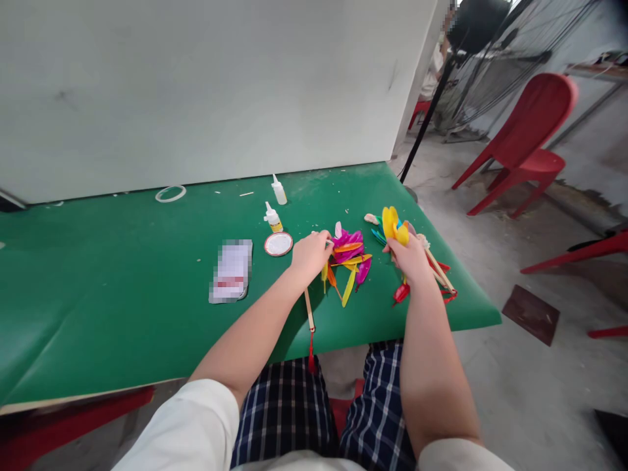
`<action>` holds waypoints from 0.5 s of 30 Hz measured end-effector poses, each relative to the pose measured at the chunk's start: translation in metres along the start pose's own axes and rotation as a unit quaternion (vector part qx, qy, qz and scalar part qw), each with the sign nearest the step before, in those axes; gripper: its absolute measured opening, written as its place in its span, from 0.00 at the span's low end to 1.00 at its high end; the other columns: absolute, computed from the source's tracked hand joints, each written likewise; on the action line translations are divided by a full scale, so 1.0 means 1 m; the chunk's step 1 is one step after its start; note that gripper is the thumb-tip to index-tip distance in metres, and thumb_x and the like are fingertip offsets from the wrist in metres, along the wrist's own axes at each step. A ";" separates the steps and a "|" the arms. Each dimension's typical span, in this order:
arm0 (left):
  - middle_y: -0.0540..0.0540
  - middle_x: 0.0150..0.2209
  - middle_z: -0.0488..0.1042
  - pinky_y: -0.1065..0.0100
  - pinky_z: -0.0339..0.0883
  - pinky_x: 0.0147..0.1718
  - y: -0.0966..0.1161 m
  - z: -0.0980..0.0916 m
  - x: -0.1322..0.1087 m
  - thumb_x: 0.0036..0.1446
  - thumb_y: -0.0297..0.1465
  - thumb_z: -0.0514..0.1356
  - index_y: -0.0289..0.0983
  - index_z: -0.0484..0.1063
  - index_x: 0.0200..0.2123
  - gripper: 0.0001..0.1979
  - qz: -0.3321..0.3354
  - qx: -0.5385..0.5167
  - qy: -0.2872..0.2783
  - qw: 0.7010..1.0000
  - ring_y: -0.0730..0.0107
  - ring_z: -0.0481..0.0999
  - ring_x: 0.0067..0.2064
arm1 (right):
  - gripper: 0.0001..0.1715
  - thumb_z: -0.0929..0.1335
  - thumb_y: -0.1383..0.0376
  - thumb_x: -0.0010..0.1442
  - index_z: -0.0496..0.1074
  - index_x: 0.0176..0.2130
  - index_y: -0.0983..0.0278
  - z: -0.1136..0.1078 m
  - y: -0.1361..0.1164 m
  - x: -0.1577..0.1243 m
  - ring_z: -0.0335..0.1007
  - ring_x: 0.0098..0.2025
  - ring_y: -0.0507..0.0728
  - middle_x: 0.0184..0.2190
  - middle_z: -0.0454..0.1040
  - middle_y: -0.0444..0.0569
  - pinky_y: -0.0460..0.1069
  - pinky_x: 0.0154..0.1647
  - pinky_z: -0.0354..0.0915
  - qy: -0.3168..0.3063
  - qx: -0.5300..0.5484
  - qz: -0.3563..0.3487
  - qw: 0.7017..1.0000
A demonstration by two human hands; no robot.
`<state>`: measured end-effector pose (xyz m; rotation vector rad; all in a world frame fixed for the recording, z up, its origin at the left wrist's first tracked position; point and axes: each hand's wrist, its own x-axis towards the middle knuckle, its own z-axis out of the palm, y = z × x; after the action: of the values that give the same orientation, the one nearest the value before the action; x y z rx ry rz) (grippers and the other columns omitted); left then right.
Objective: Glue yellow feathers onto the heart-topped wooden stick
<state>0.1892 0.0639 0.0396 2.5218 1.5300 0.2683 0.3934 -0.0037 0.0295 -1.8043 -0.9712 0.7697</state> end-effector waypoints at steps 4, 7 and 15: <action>0.47 0.37 0.72 0.69 0.62 0.31 0.007 0.011 -0.013 0.56 0.39 0.55 0.39 0.68 0.36 0.10 0.133 0.037 0.003 0.990 0.63 0.71 0.40 | 0.15 0.64 0.57 0.51 0.67 0.37 0.63 0.001 -0.008 -0.007 0.46 0.13 0.45 0.20 0.63 0.40 0.45 0.13 0.44 -0.035 0.146 -0.011 0.989; 0.46 0.37 0.71 0.68 0.63 0.33 0.010 0.021 -0.019 0.57 0.38 0.55 0.38 0.68 0.34 0.10 0.158 0.059 -0.019 0.985 0.63 0.70 0.42 | 0.17 0.65 0.54 0.50 0.66 0.36 0.63 0.002 -0.011 -0.010 0.45 0.12 0.44 0.21 0.65 0.40 0.44 0.12 0.43 -0.045 0.239 -0.020 0.970; 0.45 0.38 0.71 0.68 0.63 0.37 0.004 0.027 -0.013 0.61 0.32 0.49 0.36 0.69 0.36 0.10 0.098 0.033 0.030 0.994 0.65 0.69 0.42 | 0.18 0.67 0.52 0.48 0.68 0.33 0.63 0.032 -0.005 -0.022 0.66 0.27 0.53 0.25 0.71 0.45 0.46 0.26 0.57 -0.122 -0.186 -0.062 0.973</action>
<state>0.1933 0.0490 0.0134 2.7446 1.3326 0.3289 0.3541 -0.0078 0.0241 -1.9706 -1.4549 0.7808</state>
